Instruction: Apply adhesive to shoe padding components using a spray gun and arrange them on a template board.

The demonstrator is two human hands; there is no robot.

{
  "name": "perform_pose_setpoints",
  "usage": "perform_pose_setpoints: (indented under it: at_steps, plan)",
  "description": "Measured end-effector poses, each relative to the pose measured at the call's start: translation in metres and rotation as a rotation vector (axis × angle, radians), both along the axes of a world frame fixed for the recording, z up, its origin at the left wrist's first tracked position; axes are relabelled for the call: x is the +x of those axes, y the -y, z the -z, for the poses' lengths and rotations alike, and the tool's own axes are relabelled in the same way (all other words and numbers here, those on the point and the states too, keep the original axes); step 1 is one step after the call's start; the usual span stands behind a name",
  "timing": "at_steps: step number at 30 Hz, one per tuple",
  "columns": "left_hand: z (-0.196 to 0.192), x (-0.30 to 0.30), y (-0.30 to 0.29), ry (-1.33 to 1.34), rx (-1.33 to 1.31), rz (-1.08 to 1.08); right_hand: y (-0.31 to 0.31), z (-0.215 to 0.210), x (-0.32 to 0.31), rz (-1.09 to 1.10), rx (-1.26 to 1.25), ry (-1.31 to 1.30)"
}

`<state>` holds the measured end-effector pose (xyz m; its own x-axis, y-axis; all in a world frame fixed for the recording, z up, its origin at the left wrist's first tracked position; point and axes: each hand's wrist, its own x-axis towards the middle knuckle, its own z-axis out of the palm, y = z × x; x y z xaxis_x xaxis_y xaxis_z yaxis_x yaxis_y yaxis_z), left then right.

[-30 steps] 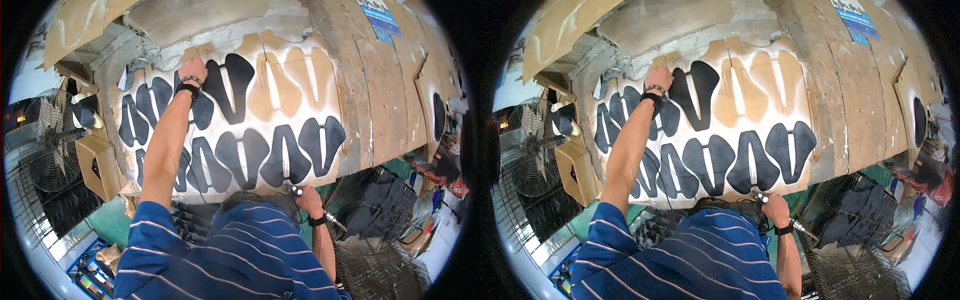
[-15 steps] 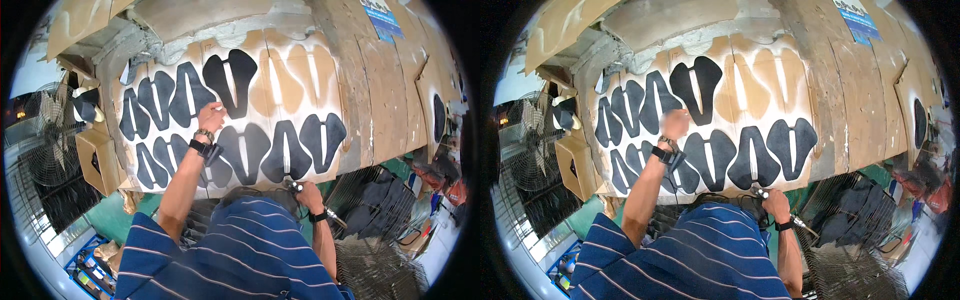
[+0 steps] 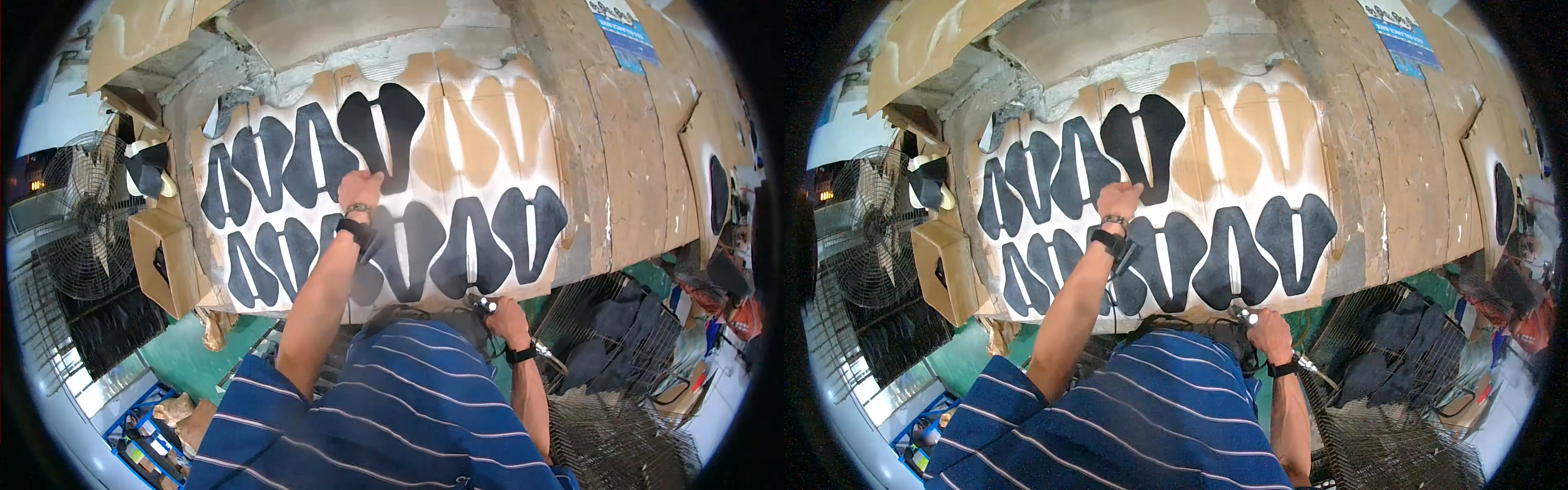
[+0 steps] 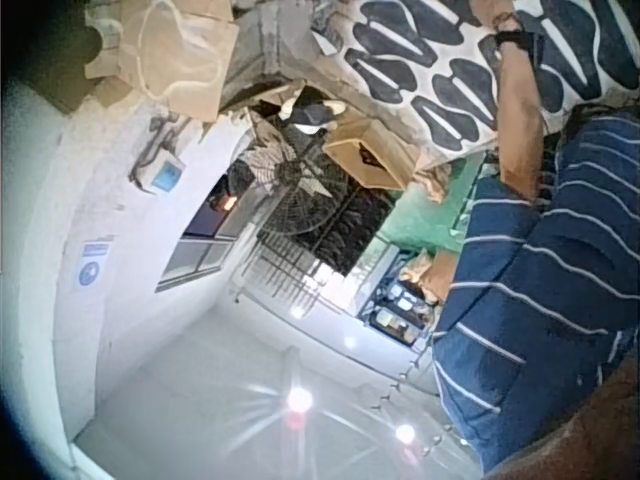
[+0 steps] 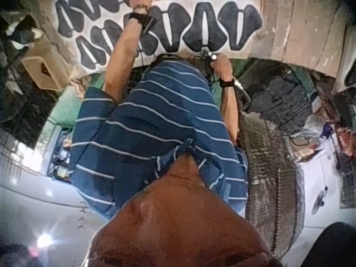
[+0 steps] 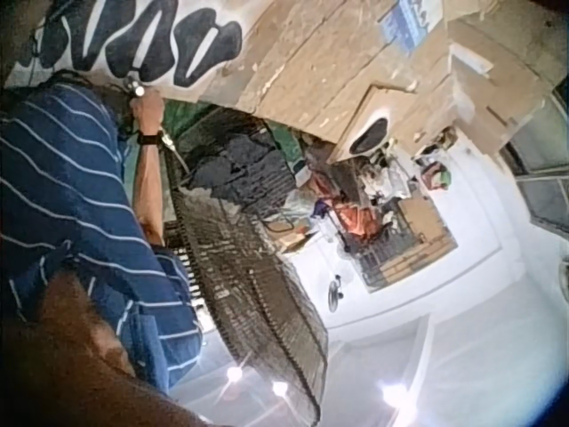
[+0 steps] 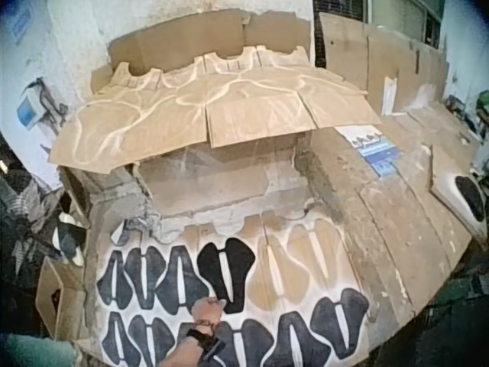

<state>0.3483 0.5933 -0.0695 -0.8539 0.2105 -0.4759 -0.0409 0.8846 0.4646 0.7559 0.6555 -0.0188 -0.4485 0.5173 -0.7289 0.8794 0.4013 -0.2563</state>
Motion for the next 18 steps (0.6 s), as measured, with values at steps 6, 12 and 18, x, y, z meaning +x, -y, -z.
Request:
perform_pose_setpoints:
  at_steps: [6, 12, 18]
  plan:
    - [-0.020, -0.005, -0.016, -0.201, -0.244, 0.207, 0.000, 0.000, -0.001, -0.008, -0.011, -0.006]
    - [-0.013, -0.008, -0.021, -0.226, -0.278, 0.186, 0.001, 0.002, 0.001, -0.004, 0.005, -0.011]
    - [-0.037, -0.011, -0.028, -0.087, -0.278, 0.227, 0.001, 0.006, 0.005, 0.001, -0.012, -0.009]
